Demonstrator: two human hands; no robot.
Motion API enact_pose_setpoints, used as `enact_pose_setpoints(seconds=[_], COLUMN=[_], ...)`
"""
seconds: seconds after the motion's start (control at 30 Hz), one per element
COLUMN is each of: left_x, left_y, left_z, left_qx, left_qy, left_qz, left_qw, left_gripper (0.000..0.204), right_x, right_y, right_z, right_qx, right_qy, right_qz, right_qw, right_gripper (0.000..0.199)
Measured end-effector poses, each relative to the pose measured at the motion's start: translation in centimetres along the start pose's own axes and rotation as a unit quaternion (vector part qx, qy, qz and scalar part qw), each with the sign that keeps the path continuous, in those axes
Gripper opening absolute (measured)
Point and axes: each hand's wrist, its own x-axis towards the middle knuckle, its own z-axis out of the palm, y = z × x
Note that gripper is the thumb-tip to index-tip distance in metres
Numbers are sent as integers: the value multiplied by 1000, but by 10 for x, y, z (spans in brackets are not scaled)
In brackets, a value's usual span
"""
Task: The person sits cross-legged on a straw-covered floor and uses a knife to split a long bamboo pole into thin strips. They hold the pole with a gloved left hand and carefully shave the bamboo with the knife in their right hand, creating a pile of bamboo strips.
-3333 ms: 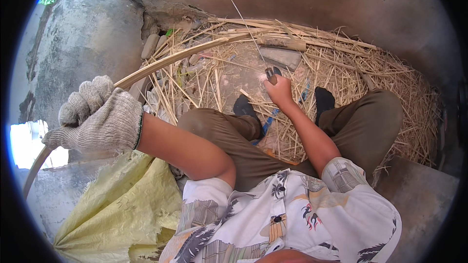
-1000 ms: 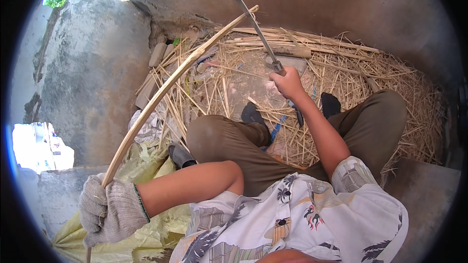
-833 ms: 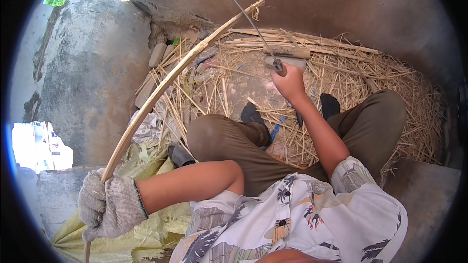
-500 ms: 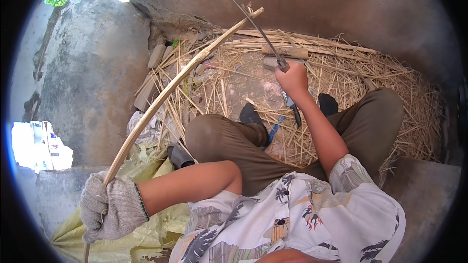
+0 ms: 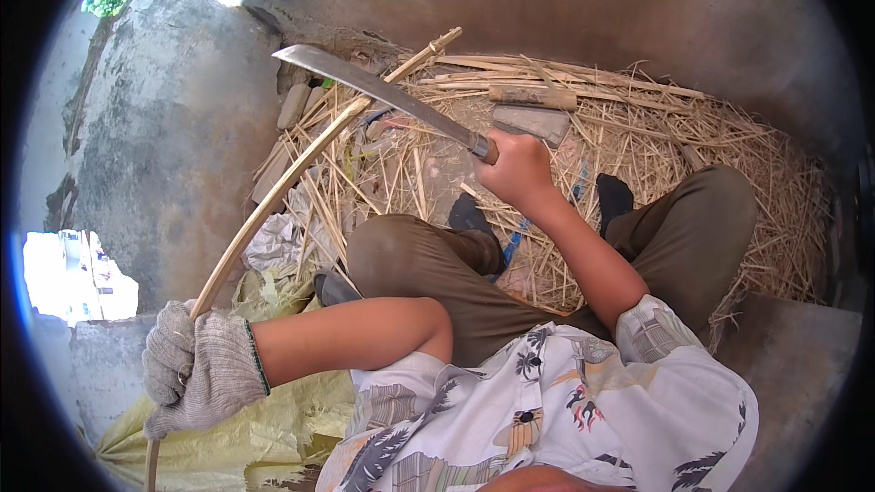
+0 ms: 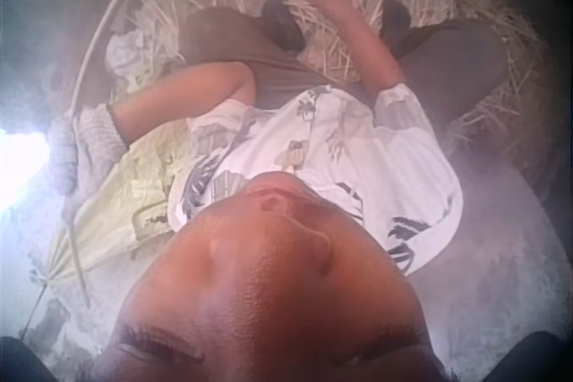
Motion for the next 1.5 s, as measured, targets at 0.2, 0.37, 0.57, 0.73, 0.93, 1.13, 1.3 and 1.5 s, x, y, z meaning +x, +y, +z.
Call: enact_pose_setpoints(seconds=[0.2,0.37,0.57,0.73,0.93,1.13,1.3,1.5], left_x=[-13,-2,-2,2,-2,-1,6,-5], left_y=[46,41,37,24,33,17,4,30], left_z=[-13,-17,-27,-14,-23,-6,-16,-9], left_qx=[-118,0,-73,7,-119,-72,-69,-70], left_qy=[-7,18,0,4,-69,-24,7,-5], left_qz=[-11,10,-25,3,-75,-51,-59,-50], left_qw=[993,1000,997,1000,988,996,996,996], left_gripper=[57,59,61,63,65,62,64,65], right_x=[8,7,9,-7,23,16,-2,6], right_y=[48,41,26,-31,36,44,0,55], right_z=[-7,5,-3,-7,-20,-9,3,0], right_qx=[45,93,117,41,46,64,44,-16], right_qy=[-19,-61,-105,-86,-117,-109,-36,-72], right_qz=[211,200,177,-4,282,218,-11,190], right_qw=[976,973,971,995,951,968,998,979], right_gripper=[21,25,26,15,26,28,18,24])
